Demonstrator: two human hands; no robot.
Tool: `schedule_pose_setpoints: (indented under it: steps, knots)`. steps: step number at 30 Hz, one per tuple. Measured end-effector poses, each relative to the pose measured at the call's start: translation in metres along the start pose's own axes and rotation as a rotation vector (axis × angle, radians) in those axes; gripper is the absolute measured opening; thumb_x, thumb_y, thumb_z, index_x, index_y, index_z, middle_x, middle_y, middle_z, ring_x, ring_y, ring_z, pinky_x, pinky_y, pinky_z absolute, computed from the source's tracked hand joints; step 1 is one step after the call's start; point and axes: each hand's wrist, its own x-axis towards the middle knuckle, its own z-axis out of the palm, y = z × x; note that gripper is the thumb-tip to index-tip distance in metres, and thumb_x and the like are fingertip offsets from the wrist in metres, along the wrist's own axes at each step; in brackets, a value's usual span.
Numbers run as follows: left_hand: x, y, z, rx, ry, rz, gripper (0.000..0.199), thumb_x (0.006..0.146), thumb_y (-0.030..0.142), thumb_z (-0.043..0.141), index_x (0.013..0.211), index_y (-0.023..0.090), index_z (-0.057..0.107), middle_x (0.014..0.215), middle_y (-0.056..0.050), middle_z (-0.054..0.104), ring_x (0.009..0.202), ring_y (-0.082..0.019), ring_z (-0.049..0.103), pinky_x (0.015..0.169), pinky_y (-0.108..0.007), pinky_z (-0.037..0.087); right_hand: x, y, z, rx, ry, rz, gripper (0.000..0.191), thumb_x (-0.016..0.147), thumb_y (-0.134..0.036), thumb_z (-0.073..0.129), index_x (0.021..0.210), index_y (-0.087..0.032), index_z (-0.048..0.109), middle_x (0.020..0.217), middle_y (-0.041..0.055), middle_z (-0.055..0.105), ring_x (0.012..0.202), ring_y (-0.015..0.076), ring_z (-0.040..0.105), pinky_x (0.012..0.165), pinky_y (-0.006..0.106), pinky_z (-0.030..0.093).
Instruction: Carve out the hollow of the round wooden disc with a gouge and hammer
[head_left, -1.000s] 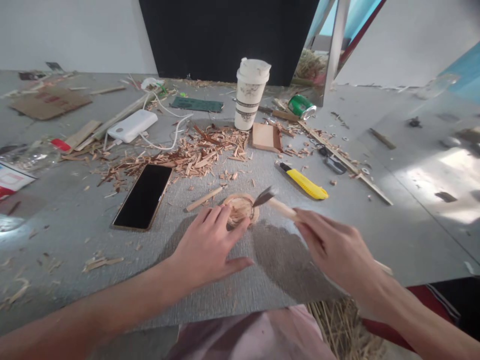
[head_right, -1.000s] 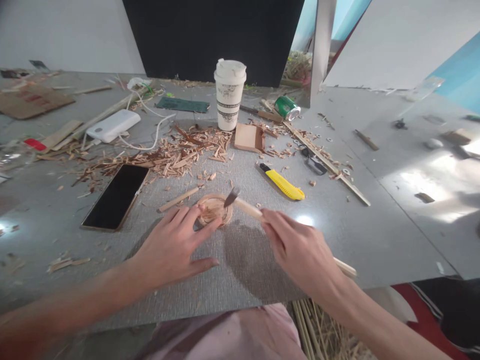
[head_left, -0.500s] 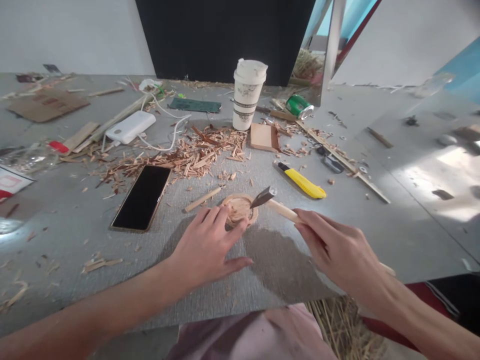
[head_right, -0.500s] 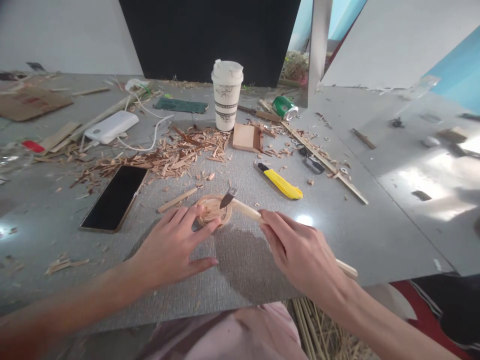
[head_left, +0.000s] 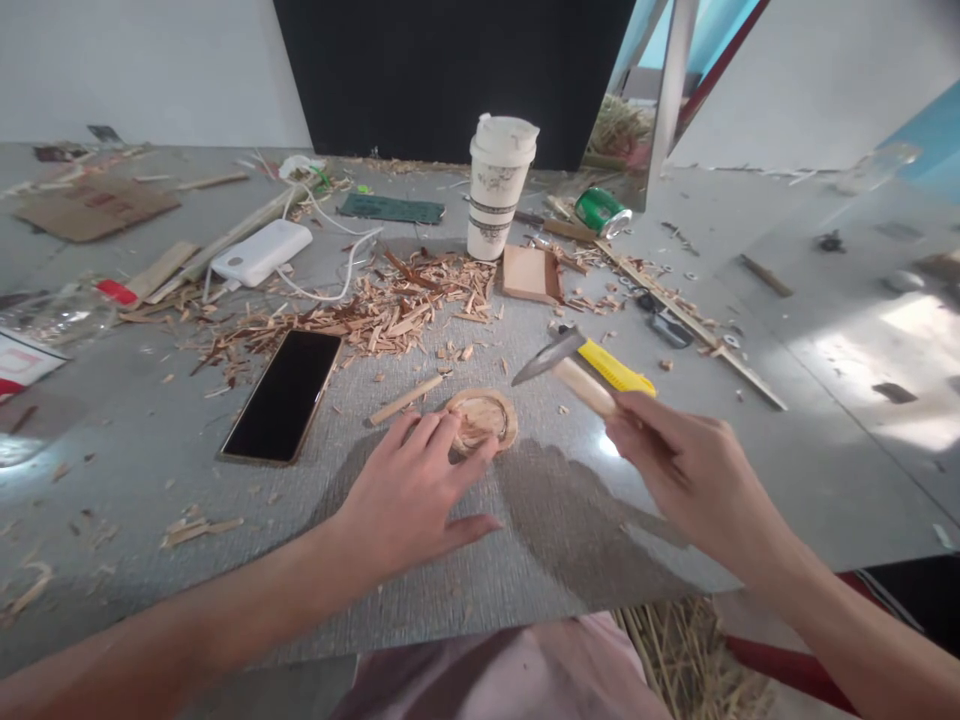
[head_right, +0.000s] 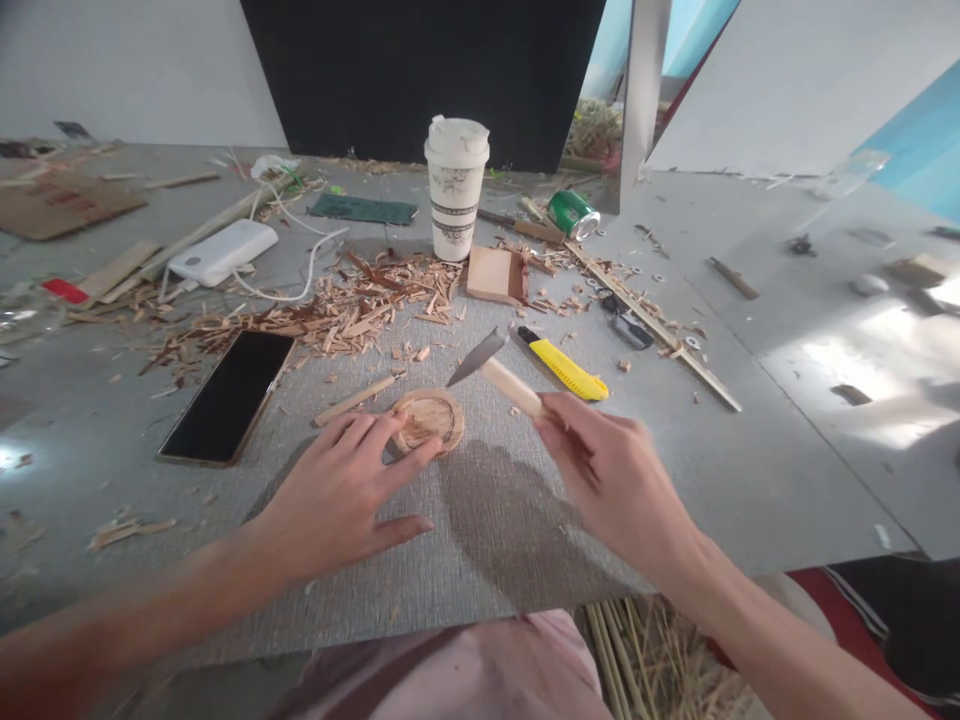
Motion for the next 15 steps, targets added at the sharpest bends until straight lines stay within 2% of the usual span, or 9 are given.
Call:
schedule_pose_setpoints:
  steps: [4, 7, 11, 15]
  knots:
    - [0.001, -0.004, -0.002, -0.031, 0.015, -0.003, 0.072, 0.101, 0.076, 0.049, 0.148, 0.024, 0.064, 0.135, -0.024, 0.063, 0.118, -0.04, 0.062, 0.1, -0.058, 0.052, 0.022, -0.004, -0.004, 0.206, 0.039, 0.149, 0.039, 0.11, -0.044, 0.049, 0.076, -0.025, 0.05, 0.061, -0.0038, 0.044, 0.053, 0.012, 0.037, 0.049, 0.032, 0.029]
    - [0.001, -0.005, -0.004, -0.036, 0.038, 0.006, 0.071, 0.102, 0.075, 0.048, 0.149, 0.024, 0.064, 0.134, -0.024, 0.062, 0.117, -0.04, 0.061, 0.099, -0.059, 0.053, 0.038, -0.006, 0.0, 0.329, 0.05, 0.161, 0.04, 0.11, -0.045, 0.051, 0.077, -0.024, 0.052, 0.065, -0.0026, 0.048, 0.055, 0.0115, 0.04, 0.049, 0.032, 0.03]
    - [0.0, -0.006, -0.005, -0.042, 0.061, 0.013, 0.069, 0.103, 0.072, 0.049, 0.15, 0.023, 0.064, 0.133, -0.024, 0.062, 0.118, -0.04, 0.062, 0.098, -0.06, 0.054, 0.057, -0.01, 0.007, 0.44, 0.028, 0.16, 0.034, 0.11, -0.045, 0.055, 0.084, -0.024, 0.061, 0.069, -0.0021, 0.05, 0.054, 0.01, 0.041, 0.047, 0.029, 0.029]
    - [0.0, -0.007, -0.006, -0.065, 0.058, 0.007, 0.067, 0.101, 0.068, 0.06, 0.151, 0.023, 0.062, 0.138, -0.025, 0.06, 0.124, -0.042, 0.06, 0.101, -0.06, 0.054, 0.067, -0.008, 0.014, 0.528, 0.001, 0.179, 0.023, 0.108, -0.043, 0.058, 0.1, -0.026, 0.071, 0.071, -0.002, 0.052, 0.055, 0.0097, 0.045, 0.046, 0.027, 0.03]
